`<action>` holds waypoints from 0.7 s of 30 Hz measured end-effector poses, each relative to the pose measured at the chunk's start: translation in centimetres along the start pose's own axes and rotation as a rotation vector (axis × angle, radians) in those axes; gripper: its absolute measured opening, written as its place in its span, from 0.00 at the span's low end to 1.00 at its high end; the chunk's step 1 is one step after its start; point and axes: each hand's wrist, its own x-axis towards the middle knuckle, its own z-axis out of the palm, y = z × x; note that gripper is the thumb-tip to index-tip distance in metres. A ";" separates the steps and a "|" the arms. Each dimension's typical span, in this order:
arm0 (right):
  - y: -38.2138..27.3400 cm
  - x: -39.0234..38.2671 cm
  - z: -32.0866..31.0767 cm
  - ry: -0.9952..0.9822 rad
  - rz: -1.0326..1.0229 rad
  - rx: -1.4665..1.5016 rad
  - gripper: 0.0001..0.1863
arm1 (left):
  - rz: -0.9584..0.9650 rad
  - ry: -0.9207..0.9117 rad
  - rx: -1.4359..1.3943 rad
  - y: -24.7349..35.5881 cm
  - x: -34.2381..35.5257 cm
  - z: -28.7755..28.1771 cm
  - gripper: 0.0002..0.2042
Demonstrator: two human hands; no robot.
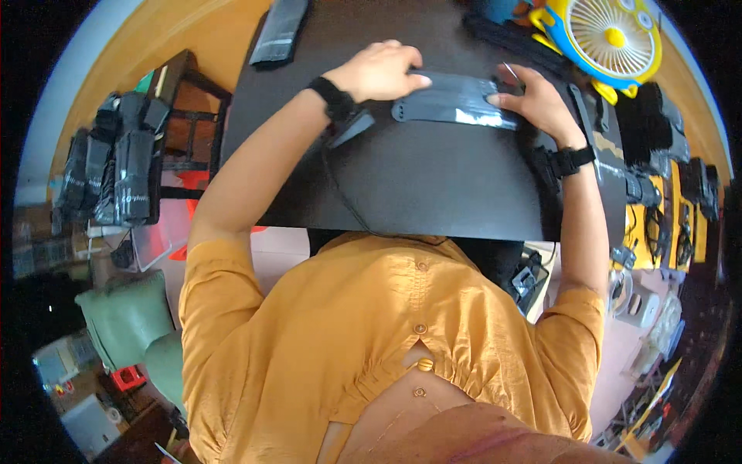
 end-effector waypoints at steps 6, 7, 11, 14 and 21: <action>-1.5 1.0 -1.1 -0.207 0.130 0.100 0.23 | -0.001 -0.090 -0.004 0.8 2.1 0.5 0.22; -1.2 0.9 -1.0 -0.145 0.066 0.056 0.22 | -0.008 -0.086 0.001 0.6 2.1 0.6 0.22; -0.5 0.4 -1.0 -0.100 -0.013 0.126 0.16 | 0.119 -0.052 -0.059 0.0 2.5 0.7 0.20; -1.2 0.1 -1.8 -0.151 0.001 0.186 0.11 | 0.200 -0.098 -0.160 -0.1 2.2 0.4 0.17; -1.9 -2.0 -4.2 -0.050 -0.078 0.421 0.07 | 0.260 0.030 -0.556 0.7 0.1 -3.7 0.13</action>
